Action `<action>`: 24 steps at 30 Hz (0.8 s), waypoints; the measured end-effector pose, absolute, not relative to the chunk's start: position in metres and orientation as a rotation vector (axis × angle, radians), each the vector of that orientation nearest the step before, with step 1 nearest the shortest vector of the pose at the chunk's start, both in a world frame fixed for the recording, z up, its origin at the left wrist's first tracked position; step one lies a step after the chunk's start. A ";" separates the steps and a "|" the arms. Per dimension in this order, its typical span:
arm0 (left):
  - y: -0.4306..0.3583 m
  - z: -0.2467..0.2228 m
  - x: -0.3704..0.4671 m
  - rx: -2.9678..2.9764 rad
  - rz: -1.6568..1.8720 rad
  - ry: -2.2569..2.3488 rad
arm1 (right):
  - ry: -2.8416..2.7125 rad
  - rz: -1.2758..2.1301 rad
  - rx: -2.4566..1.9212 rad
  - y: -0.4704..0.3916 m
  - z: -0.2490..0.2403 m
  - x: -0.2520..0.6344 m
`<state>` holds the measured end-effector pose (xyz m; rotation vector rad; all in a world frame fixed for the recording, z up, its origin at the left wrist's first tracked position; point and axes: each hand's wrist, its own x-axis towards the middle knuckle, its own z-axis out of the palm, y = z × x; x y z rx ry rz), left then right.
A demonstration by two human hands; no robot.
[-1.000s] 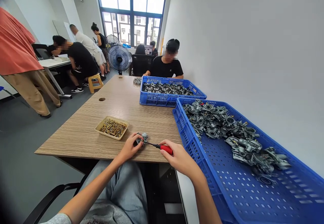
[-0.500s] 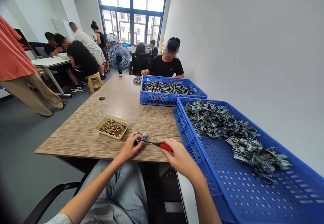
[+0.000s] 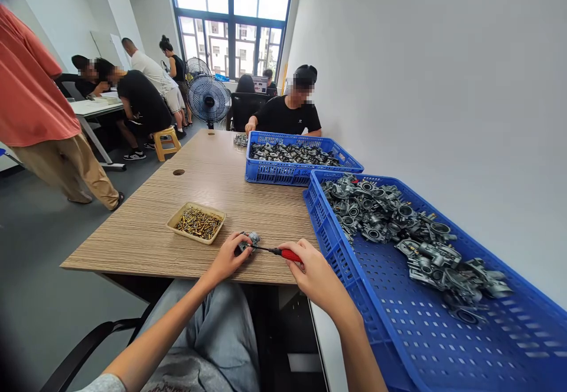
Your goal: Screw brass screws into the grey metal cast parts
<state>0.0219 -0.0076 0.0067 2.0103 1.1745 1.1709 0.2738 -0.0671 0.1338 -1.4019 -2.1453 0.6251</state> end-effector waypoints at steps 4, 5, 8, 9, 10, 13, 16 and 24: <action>-0.008 0.006 0.022 2.007 1.156 1.184 | -2.154 0.602 -1.427 -0.069 0.134 0.272; -0.008 0.006 0.022 2.008 1.152 1.186 | -2.160 0.587 -1.440 -0.069 0.134 0.271; -0.008 0.006 0.022 2.016 1.151 1.182 | -2.193 0.532 -1.477 -0.073 0.135 0.267; -0.008 0.006 0.022 2.017 1.154 1.178 | -2.208 0.509 -1.486 -0.075 0.135 0.265; -0.008 0.006 0.022 2.018 1.158 1.174 | -2.223 0.481 -1.494 -0.077 0.135 0.263; -0.007 0.005 0.022 2.020 1.162 1.166 | -2.267 0.375 -1.527 -0.083 0.137 0.257; -0.007 0.005 0.022 2.027 1.158 1.168 | -2.319 0.269 -1.589 -0.088 0.137 0.251; -0.007 0.006 0.022 2.034 1.168 1.175 | -2.346 0.125 -1.673 -0.093 0.134 0.245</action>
